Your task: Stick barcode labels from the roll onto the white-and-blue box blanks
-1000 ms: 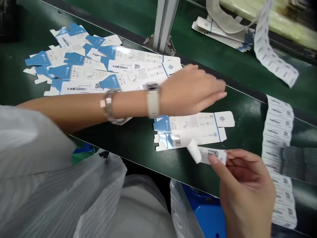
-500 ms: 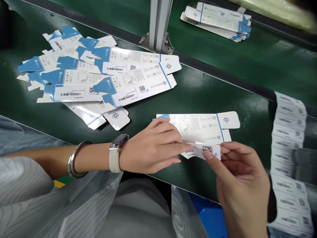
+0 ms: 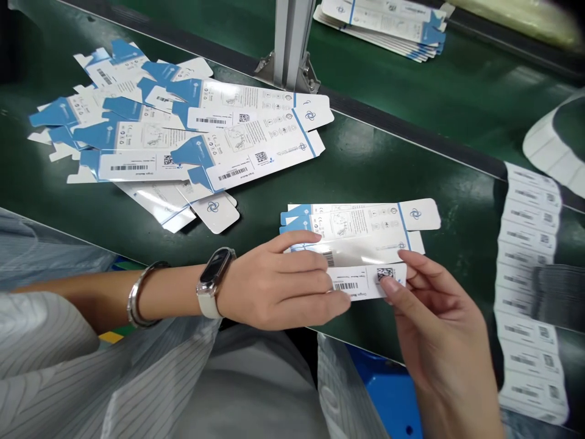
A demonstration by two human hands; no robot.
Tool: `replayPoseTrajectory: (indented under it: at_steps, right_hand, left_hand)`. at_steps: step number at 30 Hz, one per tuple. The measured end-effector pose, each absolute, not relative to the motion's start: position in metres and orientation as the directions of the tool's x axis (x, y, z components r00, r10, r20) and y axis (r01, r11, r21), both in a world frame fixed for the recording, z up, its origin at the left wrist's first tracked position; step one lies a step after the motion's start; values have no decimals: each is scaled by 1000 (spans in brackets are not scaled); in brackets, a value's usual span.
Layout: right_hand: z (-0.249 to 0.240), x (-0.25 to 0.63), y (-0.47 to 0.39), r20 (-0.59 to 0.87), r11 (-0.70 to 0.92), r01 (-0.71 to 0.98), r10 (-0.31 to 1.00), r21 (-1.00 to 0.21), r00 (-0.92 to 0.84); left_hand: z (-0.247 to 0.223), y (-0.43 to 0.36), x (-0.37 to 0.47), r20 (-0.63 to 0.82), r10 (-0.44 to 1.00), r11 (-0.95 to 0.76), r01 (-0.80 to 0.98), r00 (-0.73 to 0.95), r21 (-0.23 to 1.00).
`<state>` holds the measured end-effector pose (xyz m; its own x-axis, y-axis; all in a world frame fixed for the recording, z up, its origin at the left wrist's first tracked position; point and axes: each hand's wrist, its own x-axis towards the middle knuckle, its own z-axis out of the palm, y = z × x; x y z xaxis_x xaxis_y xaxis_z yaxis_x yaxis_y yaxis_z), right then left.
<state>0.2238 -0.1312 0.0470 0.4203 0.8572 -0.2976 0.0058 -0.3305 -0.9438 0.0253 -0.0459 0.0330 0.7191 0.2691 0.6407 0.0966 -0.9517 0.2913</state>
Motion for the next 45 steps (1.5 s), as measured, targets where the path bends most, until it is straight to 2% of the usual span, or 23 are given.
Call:
replayPoseTrajectory:
  at_steps: [4, 7, 10, 15, 19, 27, 30, 35, 38, 42, 45]
  right_hand:
    - [48, 226, -139, -240, -328, 134, 865, -935, 441]
    - [47, 227, -144, -170, -316, 266, 873, -911, 457]
    - [46, 226, -148, -151, -321, 311, 871, -894, 467]
    - [40, 222, -147, -263, -353, 140, 862, -925, 434]
    - [35, 226, -145, -392, -415, -9, 851, -910, 349]
    - [43, 246, -136, -641, -645, -40, 747, -763, 175]
    - [41, 250, -133, -602, -625, 29, 762, -780, 237]
    - [34, 247, -136, -388, -490, 218, 838, -844, 383]
    - [34, 241, -138, -383, -500, 223, 825, -837, 415]
    - [41, 234, -136, -239, -464, 309, 797, -830, 554]
    - [50, 228, -131, -152, -427, 393, 811, -814, 565]
  left_hand:
    - [35, -49, 22, 687, 258, -964, 135, 679, 229]
    - [35, -52, 20, 720, 180, -984, 116, 670, 138]
    - [36, -55, 19, 737, 129, -991, 99, 664, 84]
    - [36, -57, 18, 755, 114, -992, 115, 646, 52]
    - [38, -52, 17, 749, 41, -998, 55, 661, 6]
    - [33, -48, 16, 730, -13, -1000, -21, 683, 2]
    - [24, -50, 14, 721, 35, -999, 20, 692, 30]
    - [18, -54, 16, 693, 200, -978, 185, 692, 98]
    - [19, -58, 18, 647, 310, -947, 284, 696, 149]
    - [19, -65, 15, 550, 472, -881, 376, 689, 286]
    - [20, -71, 11, 474, 620, -778, 409, 625, 478]
